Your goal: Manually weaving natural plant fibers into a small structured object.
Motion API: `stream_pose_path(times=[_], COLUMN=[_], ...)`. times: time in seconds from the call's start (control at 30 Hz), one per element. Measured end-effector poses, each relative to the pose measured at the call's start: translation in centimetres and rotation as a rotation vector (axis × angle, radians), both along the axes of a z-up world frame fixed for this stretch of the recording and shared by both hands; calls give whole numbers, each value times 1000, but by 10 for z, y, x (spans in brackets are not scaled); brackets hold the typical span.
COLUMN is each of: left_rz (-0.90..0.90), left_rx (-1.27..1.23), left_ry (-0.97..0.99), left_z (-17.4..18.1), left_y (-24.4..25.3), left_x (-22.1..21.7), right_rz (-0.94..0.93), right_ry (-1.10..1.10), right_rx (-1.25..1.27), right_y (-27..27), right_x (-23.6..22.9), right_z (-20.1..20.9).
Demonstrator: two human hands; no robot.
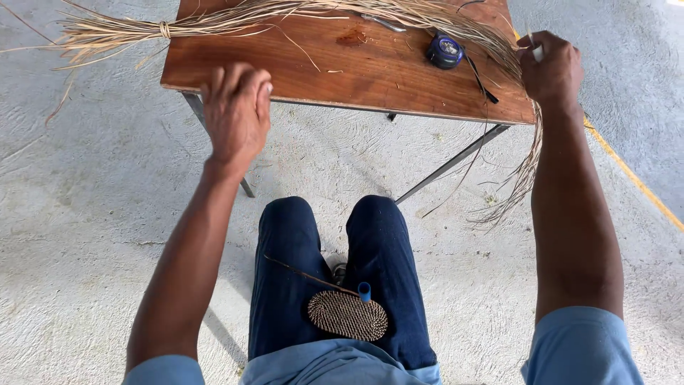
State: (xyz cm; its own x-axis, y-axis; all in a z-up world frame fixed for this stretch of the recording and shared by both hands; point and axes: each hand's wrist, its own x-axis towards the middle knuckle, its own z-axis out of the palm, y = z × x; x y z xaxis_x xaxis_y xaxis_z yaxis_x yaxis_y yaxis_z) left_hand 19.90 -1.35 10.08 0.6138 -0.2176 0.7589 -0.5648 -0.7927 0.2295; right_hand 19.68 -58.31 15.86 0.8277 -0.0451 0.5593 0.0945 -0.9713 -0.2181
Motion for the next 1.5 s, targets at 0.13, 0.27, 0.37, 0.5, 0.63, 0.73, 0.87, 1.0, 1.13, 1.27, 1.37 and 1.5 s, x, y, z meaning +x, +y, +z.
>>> stream_pose_path(times=[0.13,0.27,0.37,0.5,0.63,0.73,0.87,1.0,1.13,1.27,1.37,1.5], left_rz=[63,130,144,168,159,160,157,161,169,162,171,196], left_rx=[13,72,107,147,139,140,127,130,129,111,121,135], left_ry=[1,-32,-30,69,77,51,16,11,3,12,34,151], left_z=[14,0,-16,-21,-26,-22,-26,-24,-24,-22,-21,-10], left_y=[9,23,30,30,32,30,30,30,30,30,29,27], left_x=[37,75,97,102,100,96,97,95,96,93,95,86], right_rz=[-66,-132,-137,-231,-261,75,55,45,107,157,217,18], right_ry=[-77,10,35,147,150,10,196,197,247,175,79,-79], right_rx=[-102,-73,-178,-82,182,312,699,710,719,760,842,826], right_y=[5,1,5,12,15,21,53,69,54,46,59,80], right_x=[2,8,10,11,6,-7,-29,-37,-32,-26,-31,-40], right_z=[6,8,10,7,13,23,48,58,44,37,50,74])
